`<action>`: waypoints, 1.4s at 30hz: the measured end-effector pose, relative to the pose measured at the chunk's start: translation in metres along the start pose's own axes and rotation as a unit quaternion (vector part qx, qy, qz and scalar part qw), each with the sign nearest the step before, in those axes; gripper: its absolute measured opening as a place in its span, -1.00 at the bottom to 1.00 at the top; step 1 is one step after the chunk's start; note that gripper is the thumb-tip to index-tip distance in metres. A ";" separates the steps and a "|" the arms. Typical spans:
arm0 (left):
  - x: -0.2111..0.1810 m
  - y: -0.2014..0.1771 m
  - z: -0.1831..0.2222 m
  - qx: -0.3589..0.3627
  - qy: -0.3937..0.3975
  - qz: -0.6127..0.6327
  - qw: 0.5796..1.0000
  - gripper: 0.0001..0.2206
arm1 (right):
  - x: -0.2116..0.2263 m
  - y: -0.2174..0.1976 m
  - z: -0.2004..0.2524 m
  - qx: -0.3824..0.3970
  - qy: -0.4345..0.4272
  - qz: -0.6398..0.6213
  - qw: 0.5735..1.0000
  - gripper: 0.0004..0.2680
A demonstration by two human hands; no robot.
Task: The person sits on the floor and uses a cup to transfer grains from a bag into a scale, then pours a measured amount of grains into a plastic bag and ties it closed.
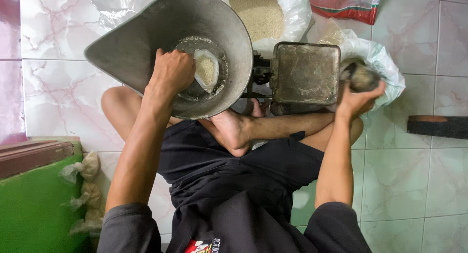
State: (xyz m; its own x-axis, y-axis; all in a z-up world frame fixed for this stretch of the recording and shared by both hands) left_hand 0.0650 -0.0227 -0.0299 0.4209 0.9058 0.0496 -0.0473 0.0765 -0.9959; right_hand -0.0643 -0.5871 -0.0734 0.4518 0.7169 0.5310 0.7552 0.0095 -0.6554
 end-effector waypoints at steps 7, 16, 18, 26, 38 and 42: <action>0.000 0.000 0.000 0.003 -0.003 0.001 1.000 -0.72 | 0.013 -0.028 -0.020 0.004 0.220 -0.455 0.863 -0.45; 0.003 -0.002 0.001 -0.018 -0.026 0.029 0.999 -0.76 | 0.261 -0.087 0.034 0.214 -0.096 -0.581 0.779 -0.55; 0.002 0.000 0.001 -0.039 -0.025 0.018 0.999 -0.76 | 0.321 -0.103 0.059 0.289 -0.136 -0.610 0.725 -0.45; 0.004 0.008 -0.002 -0.004 -0.034 0.037 0.999 -0.76 | 0.396 -0.089 0.115 0.348 -0.283 -0.439 0.779 -0.30; 0.007 0.011 -0.003 -0.020 -0.034 0.017 0.999 -0.83 | 0.437 -0.075 0.156 0.377 -0.473 -0.252 0.756 -0.28; 0.007 0.006 -0.001 -0.024 -0.028 0.021 0.999 -0.87 | 0.437 -0.079 0.151 0.372 -0.468 -0.258 0.759 -0.26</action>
State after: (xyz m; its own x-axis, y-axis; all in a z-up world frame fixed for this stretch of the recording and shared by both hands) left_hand 0.0685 -0.0164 -0.0356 0.3687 0.9295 0.0109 -0.0198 0.0196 -0.9996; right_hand 0.0022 -0.1695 0.1293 -0.6104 0.6625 0.4342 0.0834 0.5989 -0.7965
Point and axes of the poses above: each hand's wrist, its own z-axis away from the middle knuckle, its own y-axis out of the palm, x = y × z, the point moved 7 cm from there along -z, towards the middle knuckle, and after that the axes turned 3 degrees about -z, right-handed, at the moved point
